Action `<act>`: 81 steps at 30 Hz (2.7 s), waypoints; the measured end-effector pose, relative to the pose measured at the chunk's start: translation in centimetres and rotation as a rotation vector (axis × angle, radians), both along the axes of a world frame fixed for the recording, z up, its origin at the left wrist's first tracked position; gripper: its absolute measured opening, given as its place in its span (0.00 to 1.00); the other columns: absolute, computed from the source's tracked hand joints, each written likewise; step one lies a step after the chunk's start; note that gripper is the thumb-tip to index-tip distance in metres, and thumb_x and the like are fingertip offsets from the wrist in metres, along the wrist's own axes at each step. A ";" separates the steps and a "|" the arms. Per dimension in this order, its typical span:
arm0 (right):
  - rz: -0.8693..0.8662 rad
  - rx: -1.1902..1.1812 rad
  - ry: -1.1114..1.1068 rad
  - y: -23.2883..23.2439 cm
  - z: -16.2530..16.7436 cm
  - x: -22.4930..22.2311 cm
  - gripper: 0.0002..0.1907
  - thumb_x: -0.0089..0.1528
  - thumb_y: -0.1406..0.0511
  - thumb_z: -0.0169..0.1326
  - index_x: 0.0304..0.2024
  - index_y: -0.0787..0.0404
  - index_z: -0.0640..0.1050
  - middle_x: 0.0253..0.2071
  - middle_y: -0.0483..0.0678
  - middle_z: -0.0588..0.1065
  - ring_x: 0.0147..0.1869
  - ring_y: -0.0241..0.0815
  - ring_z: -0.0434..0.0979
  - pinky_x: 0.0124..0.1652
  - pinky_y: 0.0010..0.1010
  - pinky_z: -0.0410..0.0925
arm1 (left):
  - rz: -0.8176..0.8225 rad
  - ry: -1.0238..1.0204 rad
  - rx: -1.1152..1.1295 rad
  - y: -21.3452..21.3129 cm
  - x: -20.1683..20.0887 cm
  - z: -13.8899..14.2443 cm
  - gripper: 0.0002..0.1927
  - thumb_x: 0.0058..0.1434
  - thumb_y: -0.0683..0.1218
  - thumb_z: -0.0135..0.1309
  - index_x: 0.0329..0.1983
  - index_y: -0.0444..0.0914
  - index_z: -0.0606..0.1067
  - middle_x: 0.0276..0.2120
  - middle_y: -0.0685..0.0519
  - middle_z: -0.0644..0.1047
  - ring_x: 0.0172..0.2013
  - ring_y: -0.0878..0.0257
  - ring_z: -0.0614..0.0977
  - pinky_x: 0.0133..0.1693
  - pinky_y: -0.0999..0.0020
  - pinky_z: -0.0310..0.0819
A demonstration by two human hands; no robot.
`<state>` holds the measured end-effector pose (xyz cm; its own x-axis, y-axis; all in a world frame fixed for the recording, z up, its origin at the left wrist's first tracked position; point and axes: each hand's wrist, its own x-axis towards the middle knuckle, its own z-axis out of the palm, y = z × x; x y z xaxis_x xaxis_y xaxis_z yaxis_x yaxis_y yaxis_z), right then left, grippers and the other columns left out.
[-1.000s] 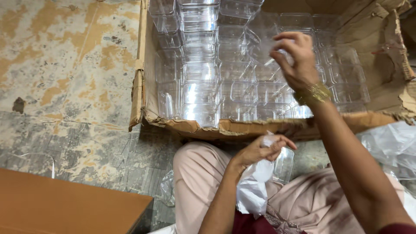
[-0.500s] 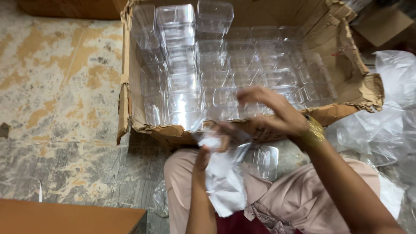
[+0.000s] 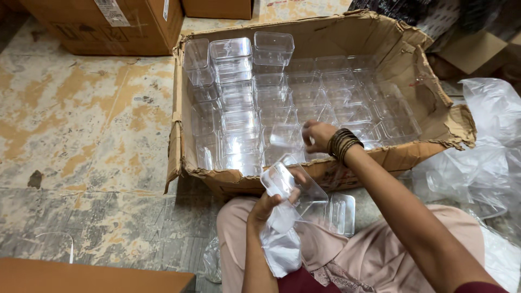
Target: The person sits on the floor and packs clear plastic containers into plastic bags, then places the bagged containers into a large cardboard box. They repeatedly take a container, wrap it in a plastic bag, and set it inside the box alongside the others.
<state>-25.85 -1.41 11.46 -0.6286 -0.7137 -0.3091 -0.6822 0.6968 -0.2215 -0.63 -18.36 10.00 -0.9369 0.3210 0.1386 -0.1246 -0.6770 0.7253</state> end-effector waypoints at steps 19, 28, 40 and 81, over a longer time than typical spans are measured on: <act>0.249 0.110 0.095 -1.8 -1.4 -1.2 0.07 0.60 0.60 0.59 0.38 0.53 0.83 0.49 0.48 0.77 0.54 0.49 0.79 0.52 0.39 0.72 | -0.019 0.032 -0.063 2.4 -0.9 -3.1 0.51 0.52 0.77 0.61 0.58 0.31 0.66 0.26 0.60 0.63 0.26 0.73 0.63 0.28 0.77 0.53; 0.197 0.067 -0.015 -1.0 0.6 0.9 0.11 0.54 0.59 0.64 0.37 0.55 0.82 0.46 0.47 0.77 0.53 0.50 0.78 0.51 0.40 0.71 | -0.013 -0.046 -0.122 3.2 -1.1 -0.9 0.50 0.49 0.74 0.64 0.58 0.32 0.66 0.25 0.61 0.63 0.24 0.74 0.62 0.24 0.77 0.51; -0.069 -0.176 -0.046 -0.5 1.3 0.9 0.15 0.59 0.59 0.62 0.44 0.58 0.76 0.40 0.55 0.80 0.45 0.55 0.80 0.45 0.45 0.73 | 0.001 -0.037 -0.071 3.4 -1.0 -1.3 0.44 0.49 0.70 0.67 0.57 0.36 0.70 0.29 0.62 0.69 0.29 0.76 0.68 0.30 0.80 0.60; -0.382 -0.886 -0.168 7.4 10.2 22.0 0.36 0.50 0.62 0.67 0.56 0.66 0.66 0.59 0.56 0.70 0.62 0.48 0.75 0.58 0.39 0.74 | 0.402 0.180 -0.579 6.5 -2.7 -6.5 0.41 0.59 0.78 0.49 0.53 0.38 0.77 0.42 0.56 0.80 0.43 0.65 0.80 0.48 0.67 0.75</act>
<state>-3.88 5.98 21.65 -0.8627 -0.4877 0.1340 -0.3568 0.3990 -0.8447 -3.34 -11.84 3.53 -0.9766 0.0253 0.2138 0.2079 -0.1464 0.9671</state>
